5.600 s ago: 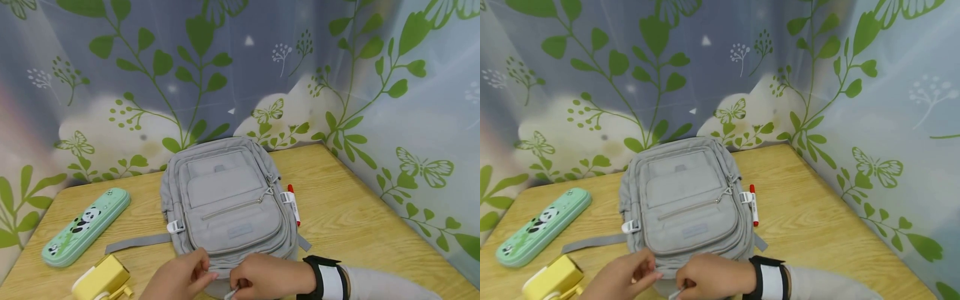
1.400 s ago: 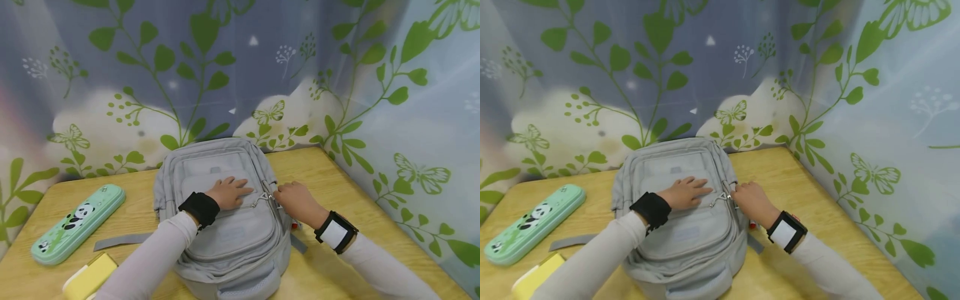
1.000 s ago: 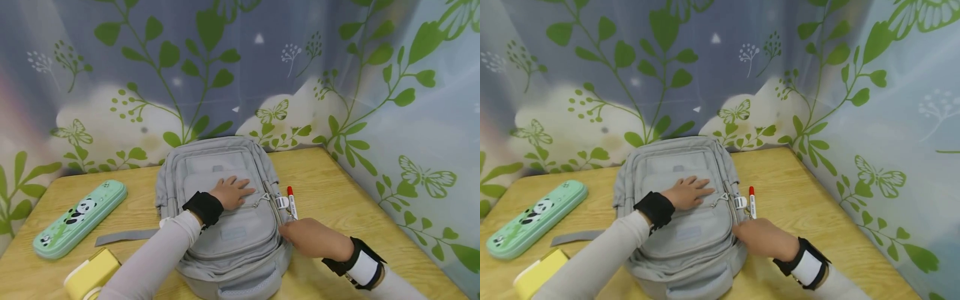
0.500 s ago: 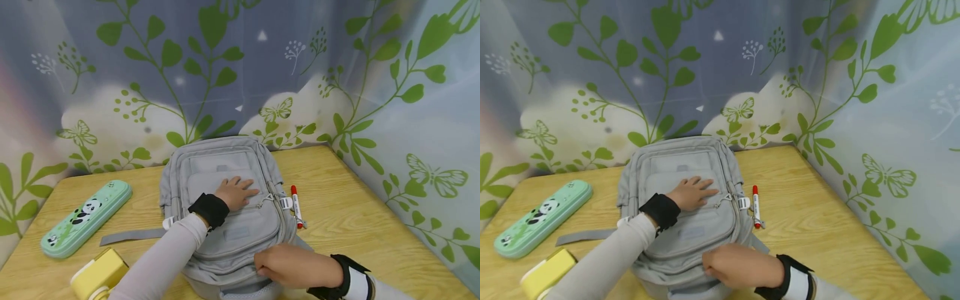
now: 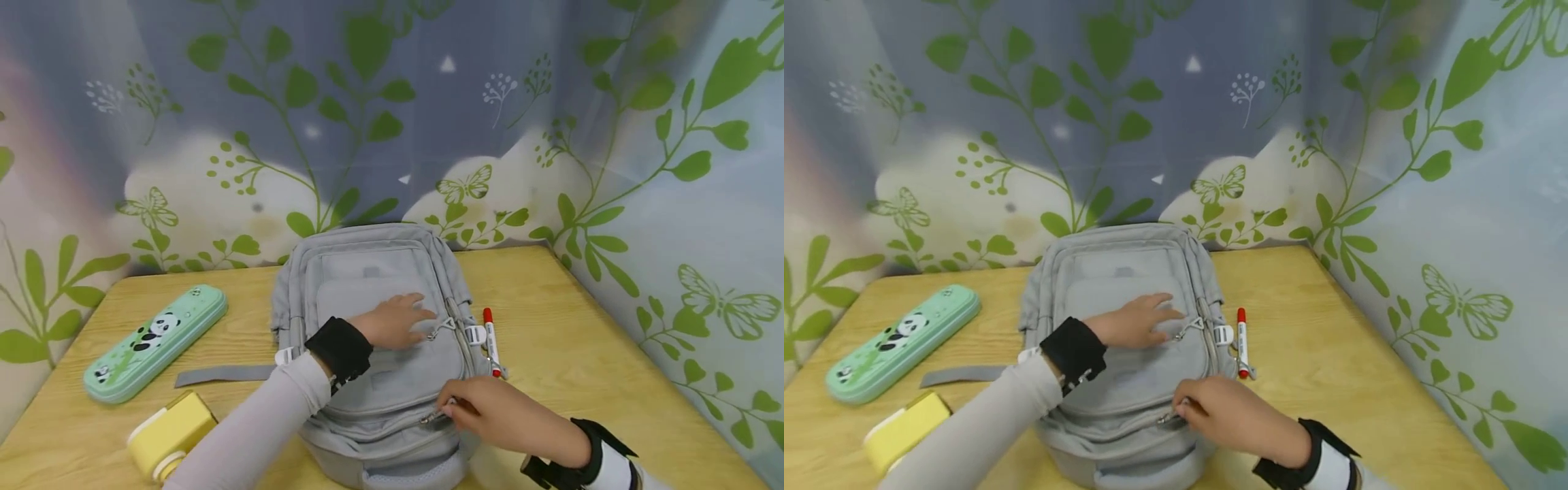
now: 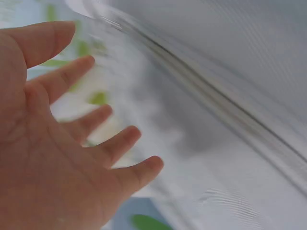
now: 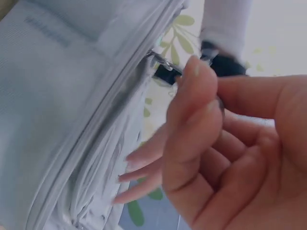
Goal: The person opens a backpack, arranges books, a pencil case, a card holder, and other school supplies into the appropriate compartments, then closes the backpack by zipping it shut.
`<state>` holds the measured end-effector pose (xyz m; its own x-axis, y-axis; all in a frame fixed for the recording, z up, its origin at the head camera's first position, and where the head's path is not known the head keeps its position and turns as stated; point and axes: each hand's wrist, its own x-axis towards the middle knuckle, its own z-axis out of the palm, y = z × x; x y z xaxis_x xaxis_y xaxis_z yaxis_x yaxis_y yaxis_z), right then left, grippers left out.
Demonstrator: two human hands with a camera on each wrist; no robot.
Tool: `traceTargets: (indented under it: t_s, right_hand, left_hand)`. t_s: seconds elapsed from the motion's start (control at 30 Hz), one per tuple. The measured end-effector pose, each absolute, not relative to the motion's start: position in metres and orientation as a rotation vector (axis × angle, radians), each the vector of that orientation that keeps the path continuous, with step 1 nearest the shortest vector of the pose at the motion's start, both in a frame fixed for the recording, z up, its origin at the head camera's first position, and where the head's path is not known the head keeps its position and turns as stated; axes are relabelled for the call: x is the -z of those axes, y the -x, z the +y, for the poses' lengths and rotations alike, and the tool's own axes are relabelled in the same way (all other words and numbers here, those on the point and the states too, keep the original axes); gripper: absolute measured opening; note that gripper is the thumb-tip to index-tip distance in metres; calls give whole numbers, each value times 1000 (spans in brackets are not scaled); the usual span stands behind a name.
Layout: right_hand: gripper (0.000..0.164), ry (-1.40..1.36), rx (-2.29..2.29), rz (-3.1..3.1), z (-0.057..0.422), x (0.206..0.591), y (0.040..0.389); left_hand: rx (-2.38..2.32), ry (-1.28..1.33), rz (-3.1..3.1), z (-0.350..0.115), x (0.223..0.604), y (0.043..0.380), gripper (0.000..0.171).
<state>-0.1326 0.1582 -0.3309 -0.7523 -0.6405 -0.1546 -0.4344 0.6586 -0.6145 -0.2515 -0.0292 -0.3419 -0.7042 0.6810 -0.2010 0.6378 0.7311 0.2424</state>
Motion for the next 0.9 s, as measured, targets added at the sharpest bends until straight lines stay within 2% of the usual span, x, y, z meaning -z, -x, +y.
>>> traceTargets:
  t_s: [0.1, 0.2, 0.4, 0.57, 0.7, 0.8, 0.9]
  right_hand:
    - [12, 783, 927, 2501, 163, 334, 132]
    - [10, 847, 978, 2540, 162, 334, 131]
    - [6, 1041, 905, 2742, 152, 335, 130]
    - [26, 1209, 784, 2861, 160, 345, 133]
    - [47, 1464, 453, 2948, 173, 361, 141]
    - [53, 1642, 224, 2962, 176, 372, 149]
    - [50, 1750, 46, 2997, 174, 380, 154]
  left_hand:
    - [-409, -1165, 2564, -33, 332, 226, 39]
    - [-566, -1226, 2360, -39, 325, 206, 29]
    - [-755, -1129, 2015, -45, 329, 186, 10]
    - [-816, -1085, 2041, -50, 334, 173, 19]
    - [-866, -1042, 2086, -61, 336, 159, 16]
    - [-875, -1026, 2127, -67, 336, 150, 12]
    - [-871, -1024, 2179, -70, 337, 144, 11]
